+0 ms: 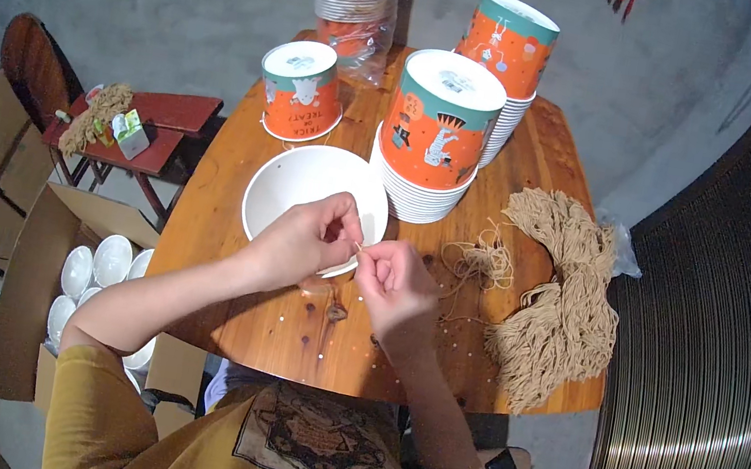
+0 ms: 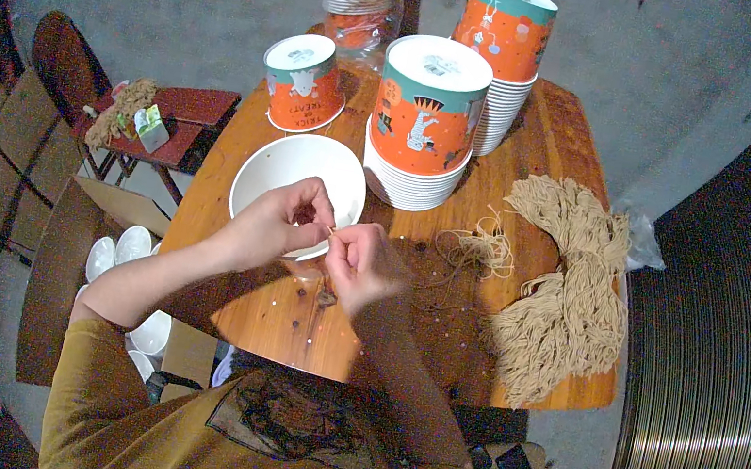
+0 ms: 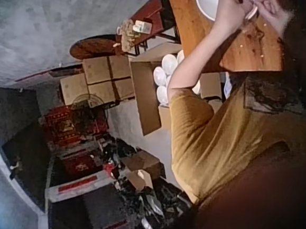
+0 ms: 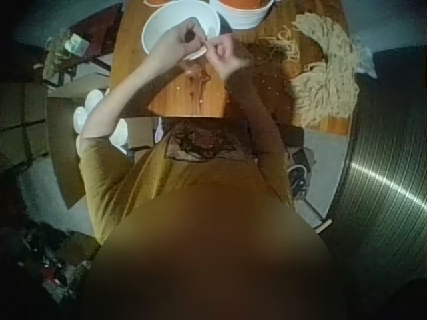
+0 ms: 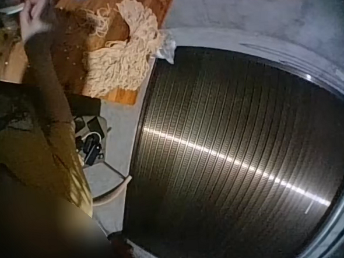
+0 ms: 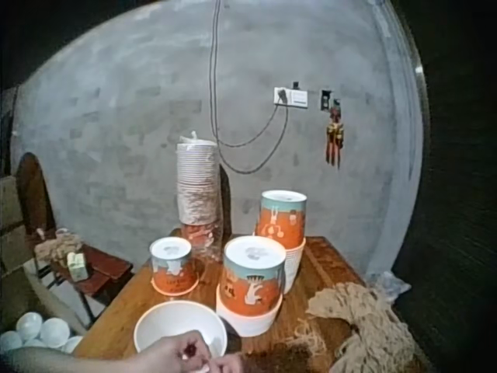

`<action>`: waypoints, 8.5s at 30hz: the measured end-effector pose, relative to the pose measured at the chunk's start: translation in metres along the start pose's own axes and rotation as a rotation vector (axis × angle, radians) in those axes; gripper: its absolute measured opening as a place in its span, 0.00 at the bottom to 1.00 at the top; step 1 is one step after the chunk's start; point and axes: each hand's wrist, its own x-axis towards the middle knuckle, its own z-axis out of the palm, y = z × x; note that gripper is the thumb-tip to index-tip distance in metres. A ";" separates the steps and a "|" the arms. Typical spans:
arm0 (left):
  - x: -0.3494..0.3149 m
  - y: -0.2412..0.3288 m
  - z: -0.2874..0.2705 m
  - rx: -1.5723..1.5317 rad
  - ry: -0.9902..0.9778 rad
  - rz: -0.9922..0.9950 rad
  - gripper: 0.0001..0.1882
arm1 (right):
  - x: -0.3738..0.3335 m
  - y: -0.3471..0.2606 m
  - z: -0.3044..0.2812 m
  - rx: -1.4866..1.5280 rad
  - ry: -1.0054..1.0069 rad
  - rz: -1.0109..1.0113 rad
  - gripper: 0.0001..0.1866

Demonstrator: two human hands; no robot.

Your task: Tying small lengths of twine into loops for packaging assembly.

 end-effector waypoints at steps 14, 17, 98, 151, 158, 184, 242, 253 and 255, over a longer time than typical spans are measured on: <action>0.007 -0.001 0.003 -0.231 -0.047 0.157 0.15 | 0.000 -0.001 0.005 0.213 0.120 0.087 0.05; 0.008 0.000 0.003 -0.250 -0.038 0.135 0.16 | 0.003 0.005 0.001 -0.131 0.161 -0.143 0.07; -0.006 -0.002 -0.003 0.578 0.116 0.545 0.06 | -0.011 0.011 -0.005 -0.154 -0.053 -0.037 0.09; -0.056 -0.006 -0.028 0.792 -0.006 0.559 0.11 | 0.060 -0.010 0.029 -0.594 -0.365 -0.054 0.07; -0.047 -0.015 -0.063 1.419 -0.045 0.846 0.09 | 0.070 -0.003 -0.002 -0.035 -0.387 0.157 0.10; -0.028 0.002 -0.064 0.404 0.356 0.540 0.16 | 0.035 0.025 -0.045 0.622 -0.185 -0.160 0.06; -0.034 0.004 -0.031 0.169 0.131 -0.047 0.18 | 0.006 -0.006 0.034 0.050 0.104 -0.002 0.07; -0.035 0.003 -0.031 0.148 0.106 -0.036 0.19 | 0.007 -0.005 0.042 0.047 0.093 -0.005 0.07; -0.035 0.001 -0.030 0.128 0.107 -0.034 0.19 | 0.007 -0.006 0.041 0.042 0.093 -0.006 0.07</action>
